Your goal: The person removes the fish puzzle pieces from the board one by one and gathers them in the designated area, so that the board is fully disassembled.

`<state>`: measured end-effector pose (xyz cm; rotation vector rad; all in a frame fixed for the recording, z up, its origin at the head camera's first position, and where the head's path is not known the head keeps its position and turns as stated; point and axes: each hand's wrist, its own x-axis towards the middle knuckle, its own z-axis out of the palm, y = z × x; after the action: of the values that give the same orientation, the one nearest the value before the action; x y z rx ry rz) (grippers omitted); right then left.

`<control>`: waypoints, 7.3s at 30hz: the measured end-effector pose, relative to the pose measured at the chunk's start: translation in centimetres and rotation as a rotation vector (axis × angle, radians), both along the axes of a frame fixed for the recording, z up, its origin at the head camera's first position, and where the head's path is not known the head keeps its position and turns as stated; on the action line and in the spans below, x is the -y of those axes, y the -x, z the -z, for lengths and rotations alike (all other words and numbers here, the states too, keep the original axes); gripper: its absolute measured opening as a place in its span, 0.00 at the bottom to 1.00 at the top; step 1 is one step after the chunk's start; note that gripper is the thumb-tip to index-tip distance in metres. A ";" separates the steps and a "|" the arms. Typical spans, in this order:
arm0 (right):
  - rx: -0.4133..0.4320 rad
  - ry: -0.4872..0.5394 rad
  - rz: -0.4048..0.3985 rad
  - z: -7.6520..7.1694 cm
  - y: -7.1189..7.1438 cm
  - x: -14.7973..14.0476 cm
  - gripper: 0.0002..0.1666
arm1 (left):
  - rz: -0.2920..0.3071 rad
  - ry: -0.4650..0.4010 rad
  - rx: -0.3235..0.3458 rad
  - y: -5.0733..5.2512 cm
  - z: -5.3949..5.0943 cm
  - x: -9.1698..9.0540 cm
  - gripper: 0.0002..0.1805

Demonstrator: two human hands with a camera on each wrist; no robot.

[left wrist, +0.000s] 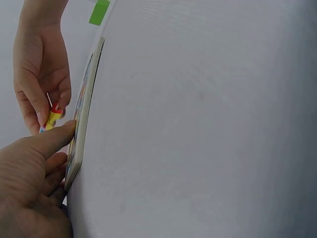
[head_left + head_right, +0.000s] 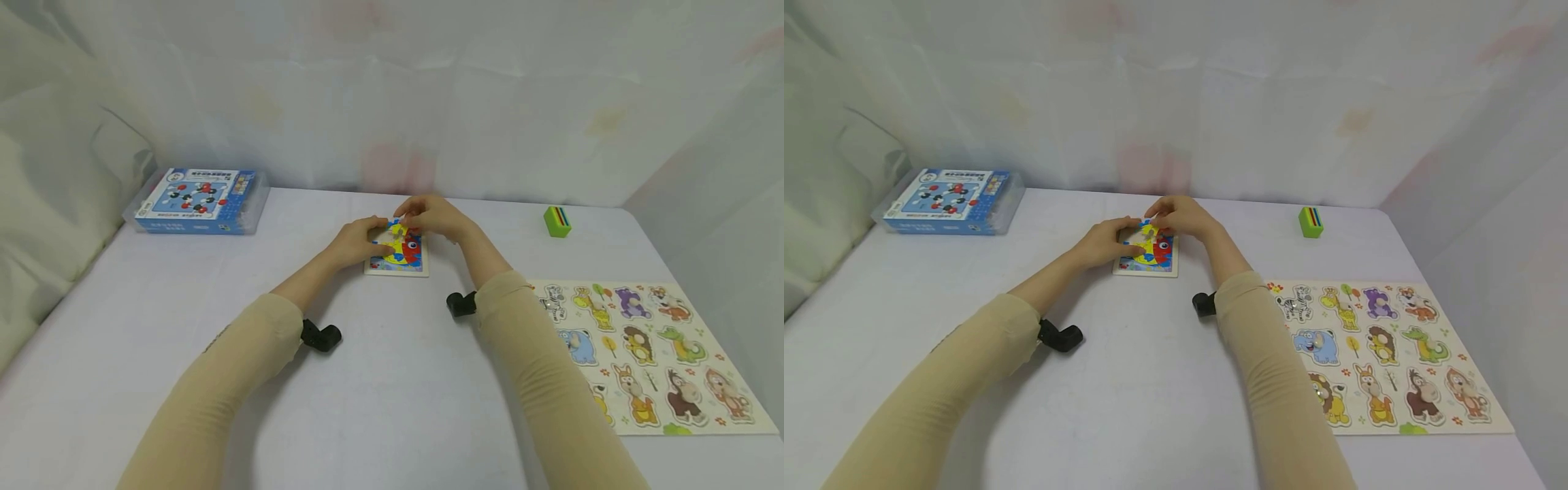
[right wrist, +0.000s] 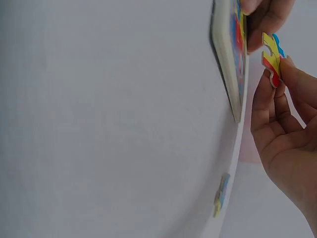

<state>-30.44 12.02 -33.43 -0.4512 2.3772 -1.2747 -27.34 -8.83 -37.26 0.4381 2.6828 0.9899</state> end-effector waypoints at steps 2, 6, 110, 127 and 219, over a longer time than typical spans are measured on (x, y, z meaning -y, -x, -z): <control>-0.001 -0.003 -0.002 -0.4 0.0 -0.4 0.14 | 0.000 -0.002 -0.002 -0.1 -0.1 0.0 0.36; -0.004 -0.027 -0.003 -1.0 0.1 -1.5 0.15 | -0.002 -0.010 -0.002 -0.2 -0.1 0.0 0.35; -0.155 -0.261 0.141 -1.1 0.2 -8.3 0.16 | -0.009 -0.012 -0.012 0.0 0.4 0.0 0.35; -0.186 -0.200 -0.003 -0.4 -0.3 -3.4 0.14 | -0.005 -0.019 0.000 -0.3 0.1 0.0 0.35; -0.163 -0.224 -0.073 0.1 -0.4 -1.0 0.21 | 0.042 -0.015 -0.052 0.0 0.1 -2.6 0.38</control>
<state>-30.00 12.99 -33.57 -0.5855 2.5744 -0.9583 -27.31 -6.22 -37.40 0.5282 2.7021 1.0005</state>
